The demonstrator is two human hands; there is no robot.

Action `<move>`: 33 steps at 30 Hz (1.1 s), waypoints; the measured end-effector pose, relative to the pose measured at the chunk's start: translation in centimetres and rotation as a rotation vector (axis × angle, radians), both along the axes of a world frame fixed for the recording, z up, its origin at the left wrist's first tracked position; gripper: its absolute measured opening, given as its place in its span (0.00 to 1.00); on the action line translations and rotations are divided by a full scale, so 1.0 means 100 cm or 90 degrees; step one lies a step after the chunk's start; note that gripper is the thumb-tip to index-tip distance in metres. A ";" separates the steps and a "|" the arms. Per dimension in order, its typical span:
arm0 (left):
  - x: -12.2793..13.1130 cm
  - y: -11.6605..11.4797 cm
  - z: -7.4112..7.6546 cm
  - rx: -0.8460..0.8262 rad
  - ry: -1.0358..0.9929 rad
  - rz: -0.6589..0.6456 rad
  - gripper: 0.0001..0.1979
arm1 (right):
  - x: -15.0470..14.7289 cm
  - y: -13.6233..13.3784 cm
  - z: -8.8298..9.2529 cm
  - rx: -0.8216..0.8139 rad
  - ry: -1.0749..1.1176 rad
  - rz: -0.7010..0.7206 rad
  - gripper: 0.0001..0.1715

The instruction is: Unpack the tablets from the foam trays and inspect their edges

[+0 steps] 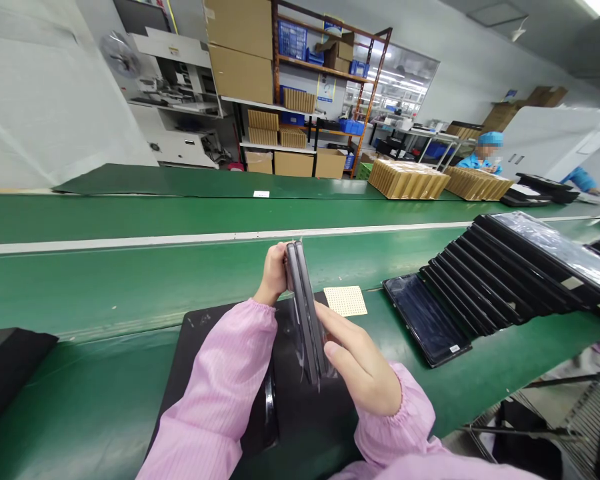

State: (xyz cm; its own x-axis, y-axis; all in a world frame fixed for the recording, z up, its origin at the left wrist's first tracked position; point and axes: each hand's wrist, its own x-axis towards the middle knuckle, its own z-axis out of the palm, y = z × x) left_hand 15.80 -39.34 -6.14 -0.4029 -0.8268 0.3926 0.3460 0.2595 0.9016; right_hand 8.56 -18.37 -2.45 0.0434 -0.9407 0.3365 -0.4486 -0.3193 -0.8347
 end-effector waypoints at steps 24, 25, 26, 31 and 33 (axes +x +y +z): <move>0.001 0.005 0.006 -0.006 -0.001 -0.024 0.34 | -0.007 0.003 -0.001 0.000 0.013 0.050 0.38; 0.000 0.005 0.006 -0.008 0.001 -0.024 0.35 | -0.006 0.002 -0.001 -0.008 0.010 0.046 0.38; 0.000 0.006 0.006 -0.009 0.001 -0.024 0.35 | -0.006 0.001 -0.001 -0.015 0.003 0.037 0.37; -0.001 0.008 0.007 -0.031 -0.009 -0.043 0.35 | 0.002 -0.006 0.000 -0.001 -0.078 -0.092 0.25; -0.001 0.008 0.006 -0.041 -0.013 -0.045 0.36 | 0.006 -0.009 0.001 0.002 -0.096 -0.141 0.20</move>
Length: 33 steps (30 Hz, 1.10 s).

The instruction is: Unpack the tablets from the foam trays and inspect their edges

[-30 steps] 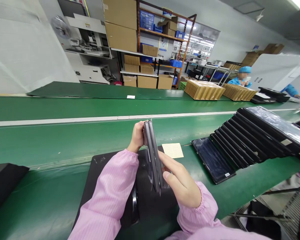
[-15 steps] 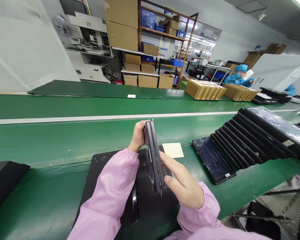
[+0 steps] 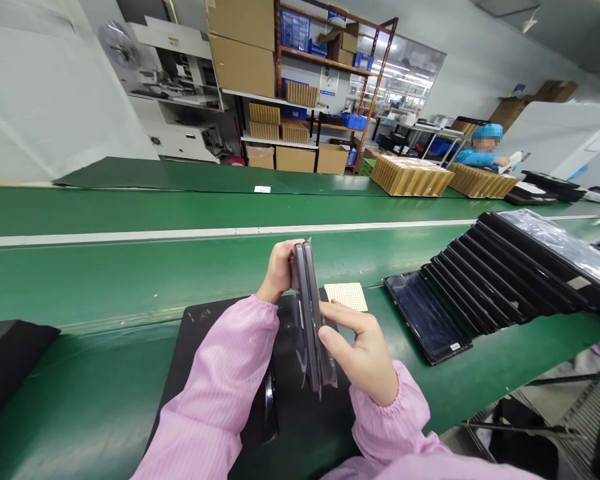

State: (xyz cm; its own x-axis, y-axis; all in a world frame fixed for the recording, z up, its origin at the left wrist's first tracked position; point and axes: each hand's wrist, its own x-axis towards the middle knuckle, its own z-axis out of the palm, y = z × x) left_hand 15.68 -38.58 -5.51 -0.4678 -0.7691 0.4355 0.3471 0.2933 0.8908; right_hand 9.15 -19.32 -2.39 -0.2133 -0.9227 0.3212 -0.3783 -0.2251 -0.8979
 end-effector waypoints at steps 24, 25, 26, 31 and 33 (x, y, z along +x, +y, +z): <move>-0.002 -0.009 0.002 0.037 -0.034 0.047 0.38 | 0.003 -0.018 -0.012 -0.052 -0.031 -0.082 0.19; -0.002 -0.008 0.003 0.033 -0.038 0.052 0.38 | 0.003 -0.019 -0.012 -0.054 -0.033 -0.087 0.19; -0.002 -0.008 0.004 0.030 -0.043 0.057 0.39 | 0.002 -0.019 -0.012 -0.056 -0.035 -0.090 0.19; -0.001 -0.009 0.002 0.010 -0.057 0.053 0.39 | 0.000 -0.020 -0.011 -0.057 -0.039 -0.091 0.19; 0.000 -0.010 0.002 0.000 -0.056 0.049 0.39 | 0.000 -0.019 -0.011 -0.058 -0.039 -0.085 0.19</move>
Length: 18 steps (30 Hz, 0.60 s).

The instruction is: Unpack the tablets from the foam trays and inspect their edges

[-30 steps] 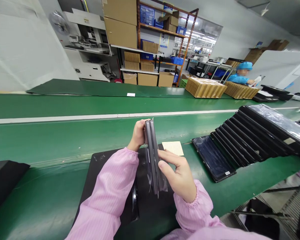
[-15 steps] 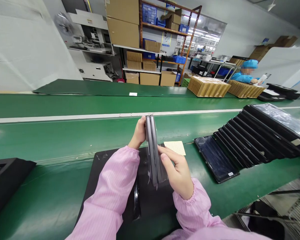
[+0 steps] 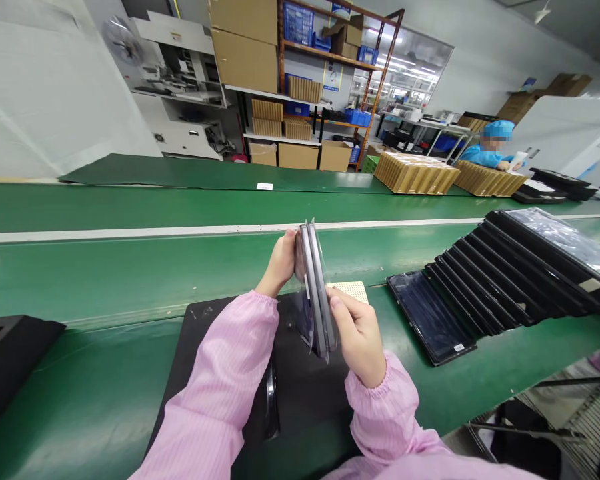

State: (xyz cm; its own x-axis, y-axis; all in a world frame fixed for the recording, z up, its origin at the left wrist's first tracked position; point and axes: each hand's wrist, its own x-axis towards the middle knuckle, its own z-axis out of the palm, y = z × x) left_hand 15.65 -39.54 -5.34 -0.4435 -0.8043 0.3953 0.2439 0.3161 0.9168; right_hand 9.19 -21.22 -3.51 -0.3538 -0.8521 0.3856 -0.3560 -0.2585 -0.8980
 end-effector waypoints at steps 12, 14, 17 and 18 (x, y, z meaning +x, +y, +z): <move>0.001 0.004 -0.003 -0.012 0.003 0.005 0.39 | 0.000 0.017 0.005 0.015 0.149 0.056 0.28; 0.000 0.002 -0.003 -0.001 0.012 0.011 0.39 | 0.000 0.014 0.004 0.010 0.140 0.059 0.26; 0.000 -0.001 -0.003 0.022 0.042 0.021 0.39 | 0.000 0.009 0.002 0.002 0.111 0.066 0.26; 0.000 -0.002 -0.004 0.027 0.055 0.023 0.38 | 0.000 0.007 0.001 -0.001 0.098 0.073 0.27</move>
